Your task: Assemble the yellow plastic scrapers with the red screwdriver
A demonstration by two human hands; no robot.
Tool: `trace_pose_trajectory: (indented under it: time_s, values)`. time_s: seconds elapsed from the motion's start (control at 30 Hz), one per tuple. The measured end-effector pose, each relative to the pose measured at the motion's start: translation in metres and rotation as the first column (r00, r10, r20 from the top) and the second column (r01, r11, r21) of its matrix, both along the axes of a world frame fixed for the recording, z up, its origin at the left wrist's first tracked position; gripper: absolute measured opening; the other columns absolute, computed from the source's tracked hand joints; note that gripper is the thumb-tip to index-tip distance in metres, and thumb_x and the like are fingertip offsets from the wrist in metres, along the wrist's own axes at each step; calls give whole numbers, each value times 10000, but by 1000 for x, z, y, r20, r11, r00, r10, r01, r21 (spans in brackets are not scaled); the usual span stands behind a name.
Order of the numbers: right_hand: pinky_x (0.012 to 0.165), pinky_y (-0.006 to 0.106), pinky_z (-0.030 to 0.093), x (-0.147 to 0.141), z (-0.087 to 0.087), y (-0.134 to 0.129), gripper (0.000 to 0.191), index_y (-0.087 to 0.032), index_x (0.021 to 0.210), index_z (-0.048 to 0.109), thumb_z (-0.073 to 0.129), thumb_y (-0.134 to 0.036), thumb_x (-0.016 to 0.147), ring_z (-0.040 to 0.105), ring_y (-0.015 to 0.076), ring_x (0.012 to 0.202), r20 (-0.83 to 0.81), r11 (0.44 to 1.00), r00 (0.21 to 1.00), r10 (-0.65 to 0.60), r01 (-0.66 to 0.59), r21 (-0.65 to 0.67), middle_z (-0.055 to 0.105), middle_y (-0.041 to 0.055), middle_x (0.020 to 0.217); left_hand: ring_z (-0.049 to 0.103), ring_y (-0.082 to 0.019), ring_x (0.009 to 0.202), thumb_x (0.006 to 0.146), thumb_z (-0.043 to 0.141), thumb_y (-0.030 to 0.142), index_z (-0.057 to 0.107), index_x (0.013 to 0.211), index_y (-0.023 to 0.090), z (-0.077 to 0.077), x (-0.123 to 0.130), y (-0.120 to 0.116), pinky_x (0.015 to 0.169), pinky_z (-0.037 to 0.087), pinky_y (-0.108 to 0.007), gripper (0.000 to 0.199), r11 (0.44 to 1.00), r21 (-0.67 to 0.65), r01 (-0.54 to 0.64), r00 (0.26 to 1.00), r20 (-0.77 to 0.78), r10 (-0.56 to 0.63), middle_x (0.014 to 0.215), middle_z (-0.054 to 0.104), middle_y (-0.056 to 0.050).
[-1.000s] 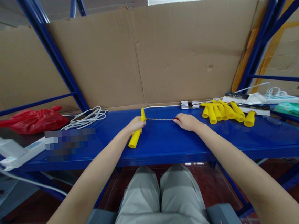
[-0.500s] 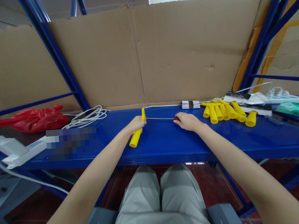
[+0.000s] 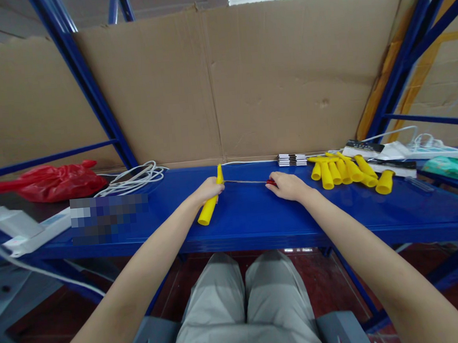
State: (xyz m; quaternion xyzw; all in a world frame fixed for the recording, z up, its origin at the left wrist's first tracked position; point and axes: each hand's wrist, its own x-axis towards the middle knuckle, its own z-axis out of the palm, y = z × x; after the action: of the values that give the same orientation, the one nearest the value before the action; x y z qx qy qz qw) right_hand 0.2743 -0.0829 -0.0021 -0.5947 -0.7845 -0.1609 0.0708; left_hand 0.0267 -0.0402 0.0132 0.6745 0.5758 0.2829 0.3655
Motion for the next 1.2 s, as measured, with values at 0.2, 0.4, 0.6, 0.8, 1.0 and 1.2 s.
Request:
trace_pose_trajectory:
  time_s: [0.2, 0.4, 0.6, 0.8, 1.0, 1.2]
  values:
    - [711, 291, 416, 0, 1, -1, 285, -159, 933, 552, 386, -389, 901, 602, 230, 883, 53, 998, 999, 1, -5, 62, 623, 131, 1008, 444, -113, 375, 729, 487, 65, 538, 791, 102, -2, 0, 2, 457, 392, -244, 88, 999, 41, 0, 996, -88, 3, 497, 435, 29]
    - [598, 292, 389, -1, 1, -2, 265, -179, 1000, 509, 430, -401, 878, 622, 240, 775, 29, 995, 995, -97, 97, 21, 663, 95, 870, 457, -124, 386, 722, 484, 73, 541, 812, 96, -2, -1, 2, 459, 400, -253, 109, 999, 40, 9, 996, -88, -6, 505, 448, 22]
    - [728, 281, 421, 2, 0, 2, 303, -163, 923, 553, 317, -353, 928, 608, 211, 867, -19, 1000, 1000, 12, -12, -23, 636, 122, 982, 455, -128, 381, 720, 473, 64, 544, 805, 87, -1, 0, 0, 451, 398, -255, 114, 999, 44, 13, 996, -87, -9, 491, 447, 18]
    - [688, 301, 424, 3, 0, 0, 281, -171, 981, 542, 393, -395, 899, 608, 235, 862, 26, 999, 1000, -17, 15, 50, 626, 118, 1015, 452, -122, 372, 718, 499, 66, 549, 816, 88, 0, 1, 0, 446, 392, -244, 113, 1000, 31, -6, 996, -89, 9, 474, 432, 28]
    - [669, 300, 426, 1, 1, -1, 300, -155, 1054, 512, 417, -389, 891, 620, 237, 841, -21, 997, 997, -68, 67, -27, 658, 115, 952, 446, -120, 363, 717, 493, 61, 549, 819, 86, 2, 0, -2, 432, 388, -239, 119, 1000, 30, 1, 997, -82, 1, 462, 423, 33]
    - [759, 272, 420, 4, -1, 3, 235, -152, 926, 575, 393, -298, 900, 598, 206, 893, 41, 998, 998, 57, -57, -1, 630, 128, 986, 434, -107, 346, 720, 484, 47, 546, 782, 94, -1, 0, 2, 420, 381, -228, 99, 1000, 23, -4, 998, -59, 6, 454, 412, 40]
